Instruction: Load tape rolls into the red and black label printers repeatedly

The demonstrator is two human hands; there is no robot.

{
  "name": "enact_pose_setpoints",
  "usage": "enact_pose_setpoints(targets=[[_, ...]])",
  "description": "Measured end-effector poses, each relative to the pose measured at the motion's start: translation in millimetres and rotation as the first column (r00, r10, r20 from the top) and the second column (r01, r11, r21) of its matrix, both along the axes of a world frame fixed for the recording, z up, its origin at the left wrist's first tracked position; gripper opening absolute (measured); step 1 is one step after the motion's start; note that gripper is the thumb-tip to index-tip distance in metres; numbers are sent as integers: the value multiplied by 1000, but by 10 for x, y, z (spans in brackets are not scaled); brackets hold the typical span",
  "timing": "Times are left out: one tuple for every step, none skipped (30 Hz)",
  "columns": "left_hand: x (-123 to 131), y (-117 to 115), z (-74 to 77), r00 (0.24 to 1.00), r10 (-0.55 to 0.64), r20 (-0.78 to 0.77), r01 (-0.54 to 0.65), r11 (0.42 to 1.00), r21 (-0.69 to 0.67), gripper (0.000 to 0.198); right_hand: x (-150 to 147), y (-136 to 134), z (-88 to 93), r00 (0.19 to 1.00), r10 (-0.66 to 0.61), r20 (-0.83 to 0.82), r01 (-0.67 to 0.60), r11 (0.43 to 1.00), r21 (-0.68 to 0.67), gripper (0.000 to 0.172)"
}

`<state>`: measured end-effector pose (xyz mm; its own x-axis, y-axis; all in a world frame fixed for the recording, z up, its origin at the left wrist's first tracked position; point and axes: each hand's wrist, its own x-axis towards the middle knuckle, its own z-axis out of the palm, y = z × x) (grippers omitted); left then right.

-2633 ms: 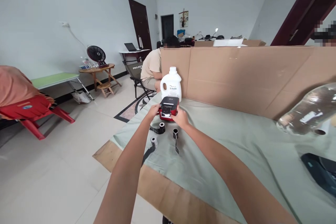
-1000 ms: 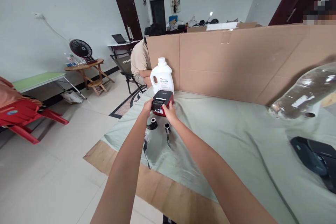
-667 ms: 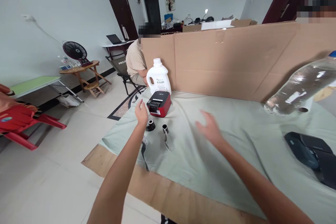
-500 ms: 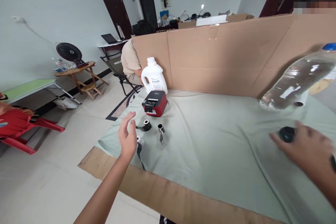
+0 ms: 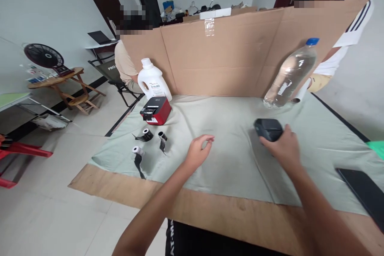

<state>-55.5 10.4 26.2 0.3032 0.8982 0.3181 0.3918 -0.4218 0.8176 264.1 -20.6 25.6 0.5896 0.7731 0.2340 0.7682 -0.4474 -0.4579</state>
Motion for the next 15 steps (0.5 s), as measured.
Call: enact_pose_setpoints(targets=[[125,68,-47,998,-61,-23,59,995,-83,33,-249,23,14,998,63,-15,-62,997,38,115],[222,132,-99,994,-103,-37,98,987,-130,43,-500,47,16,992,120,-28,-118,991,65,114],[290,188,-154,991,-129,-47,121,982,-146,52,-744,67,10,987,155,-42,-152,985,85,113],[325,233,-208,989,-135,-56,126,982,-141,59,-969,81,-5,981,189,-55,-183,978,97,111],[329,265,-258,990,-129,-63,120,985,-125,63,-1168,88,-25,975,215,-53,-209,972,104,110],[308,284,-302,990,-117,-73,108,988,-108,66,-1334,86,-50,973,228,-35,-223,968,112,110],[269,290,-338,992,-99,-84,91,991,-94,68,-1464,77,-79,969,246,-18,-242,963,117,110],[219,289,-367,992,-81,-98,73,994,-86,69,-1560,61,-110,966,258,-3,-256,959,118,110],[167,282,-390,991,-73,-116,64,995,-81,69,-1626,42,-142,964,267,5,-266,957,117,111],[120,274,-408,988,-74,-132,64,995,-76,70,-1668,21,-175,962,273,1,-271,956,114,111],[83,268,-424,986,-78,-146,68,995,-72,70,-1691,3,-208,962,273,-10,-270,956,111,112],[57,266,-439,984,-84,-159,74,995,-68,69,-1704,-10,-238,963,270,-23,-266,958,109,112],[42,268,-453,981,-93,-173,83,994,-65,69,-1711,-18,-267,963,266,-36,-261,959,108,113],[35,274,-467,977,-101,-187,90,994,-64,69,-1715,-21,-292,964,262,-45,-256,961,109,113],[34,283,-481,973,-108,-202,97,993,-67,70,-1719,-20,-315,965,257,-51,-251,962,110,112]])
